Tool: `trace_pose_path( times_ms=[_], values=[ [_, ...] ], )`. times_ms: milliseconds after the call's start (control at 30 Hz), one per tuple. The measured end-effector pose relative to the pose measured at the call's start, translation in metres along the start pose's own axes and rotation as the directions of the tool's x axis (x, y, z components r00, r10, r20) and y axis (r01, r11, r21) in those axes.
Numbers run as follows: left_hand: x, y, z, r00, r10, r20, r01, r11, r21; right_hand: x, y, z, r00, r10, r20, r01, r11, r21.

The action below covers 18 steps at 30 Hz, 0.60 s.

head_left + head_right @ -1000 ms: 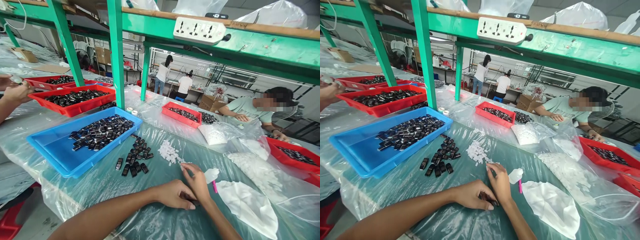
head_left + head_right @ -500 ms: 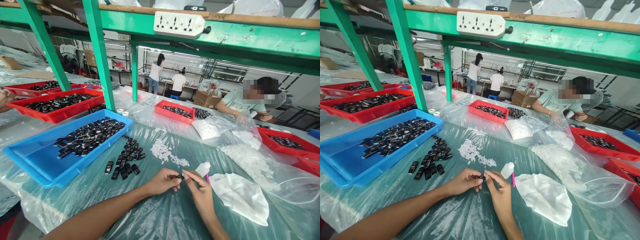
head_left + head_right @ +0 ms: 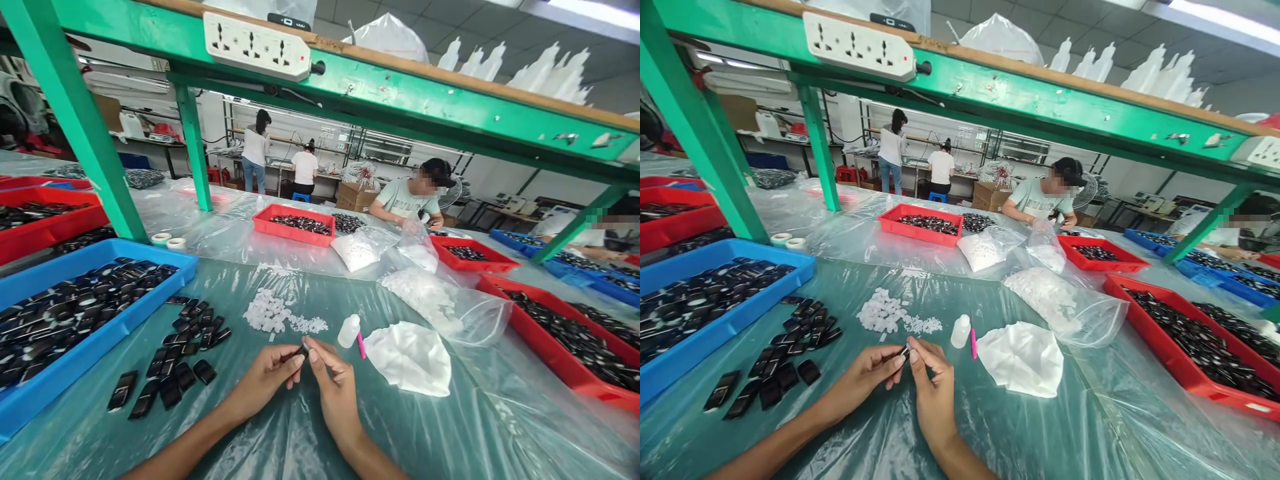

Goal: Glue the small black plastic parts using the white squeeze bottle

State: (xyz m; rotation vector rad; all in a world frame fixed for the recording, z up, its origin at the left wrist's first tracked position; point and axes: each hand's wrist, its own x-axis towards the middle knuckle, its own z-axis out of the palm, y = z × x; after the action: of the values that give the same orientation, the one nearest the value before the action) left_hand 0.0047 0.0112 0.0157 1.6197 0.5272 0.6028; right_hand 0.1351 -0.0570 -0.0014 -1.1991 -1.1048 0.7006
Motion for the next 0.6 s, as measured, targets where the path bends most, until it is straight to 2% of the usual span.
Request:
trace_pose_path(
  times_ms=[167,367,467,600],
  values=[
    [0.001,0.005,0.003,0.997,-0.047,-0.061,0.049,0.998,0.037,-0.006,-0.004,0.003,0.999,-0.042,-0.006,0.043,0.998,0.044],
    [0.007,-0.015,-0.007,0.985,-0.114,-0.128,0.124,0.989,0.078,-0.003,-0.009,0.004,0.987,-0.142,-0.076,0.138,0.989,-0.055],
    [0.009,-0.017,-0.009,0.979,-0.107,-0.175,0.116,0.993,0.039,0.002,-0.010,0.001,0.985,-0.170,-0.034,0.164,0.977,-0.137],
    [0.006,-0.005,-0.007,0.963,-0.056,-0.263,0.053,0.998,-0.018,0.009,-0.005,-0.009,0.986,-0.164,0.014,0.162,0.957,-0.242]
  ],
)
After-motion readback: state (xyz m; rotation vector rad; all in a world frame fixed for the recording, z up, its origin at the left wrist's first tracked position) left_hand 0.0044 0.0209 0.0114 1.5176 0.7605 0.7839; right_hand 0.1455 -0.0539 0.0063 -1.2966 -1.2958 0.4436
